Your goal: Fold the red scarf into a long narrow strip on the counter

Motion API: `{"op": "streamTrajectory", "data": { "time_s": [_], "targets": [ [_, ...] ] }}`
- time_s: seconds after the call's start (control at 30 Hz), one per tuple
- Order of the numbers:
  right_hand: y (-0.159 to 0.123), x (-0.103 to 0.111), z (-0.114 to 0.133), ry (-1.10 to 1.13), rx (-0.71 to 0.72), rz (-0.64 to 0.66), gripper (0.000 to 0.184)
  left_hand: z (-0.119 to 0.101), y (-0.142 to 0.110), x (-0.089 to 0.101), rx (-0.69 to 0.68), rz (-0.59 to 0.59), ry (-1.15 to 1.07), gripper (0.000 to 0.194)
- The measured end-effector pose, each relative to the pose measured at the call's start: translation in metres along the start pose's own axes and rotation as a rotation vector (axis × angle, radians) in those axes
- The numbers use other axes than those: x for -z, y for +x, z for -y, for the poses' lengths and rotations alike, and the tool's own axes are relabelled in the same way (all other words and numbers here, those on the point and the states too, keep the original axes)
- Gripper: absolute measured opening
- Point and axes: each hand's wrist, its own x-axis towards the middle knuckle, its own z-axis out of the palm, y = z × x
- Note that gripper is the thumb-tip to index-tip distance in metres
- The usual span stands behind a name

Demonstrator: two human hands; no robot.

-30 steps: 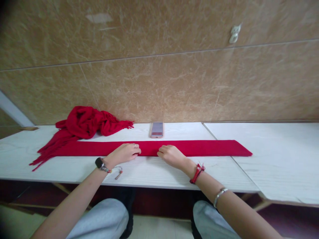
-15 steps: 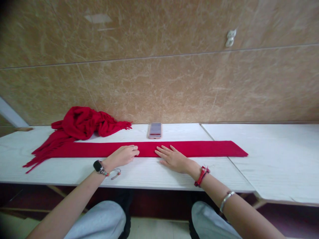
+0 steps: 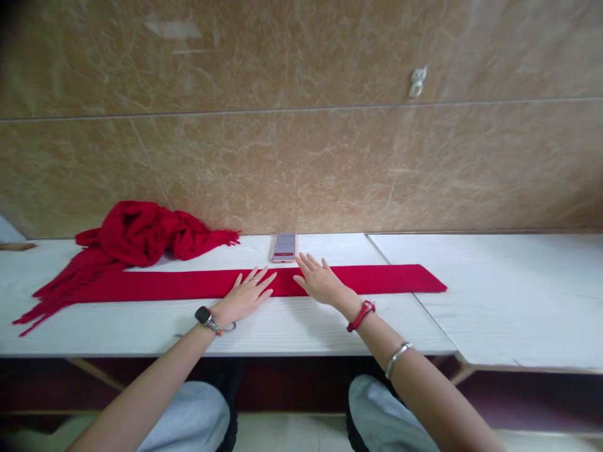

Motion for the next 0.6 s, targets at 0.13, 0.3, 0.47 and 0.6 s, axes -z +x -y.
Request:
{"op": "streamTrajectory", "data": {
  "time_s": [0.13, 0.3, 0.47, 0.6],
  "targets": [
    [0.000, -0.015, 0.018, 0.013, 0.093, 0.044, 0.054, 0.004, 0.001, 0.004, 0.021, 0.097, -0.037, 0.049],
    [-0.019, -0.019, -0.007, -0.022, 0.096, 0.050, 0.050, 0.015, 0.000, 0.004, 0.067, 0.131, -0.044, 0.049],
    [-0.059, -0.014, -0.076, -0.153, -0.055, 0.107, 0.045, 0.015, -0.001, 0.007, 0.136, 0.156, -0.050, 0.048],
    [-0.094, -0.013, -0.126, -0.285, -0.141, 0.176, 0.043, 0.006, -0.001, 0.016, 0.214, 0.219, -0.058, 0.050]
  ]
}}
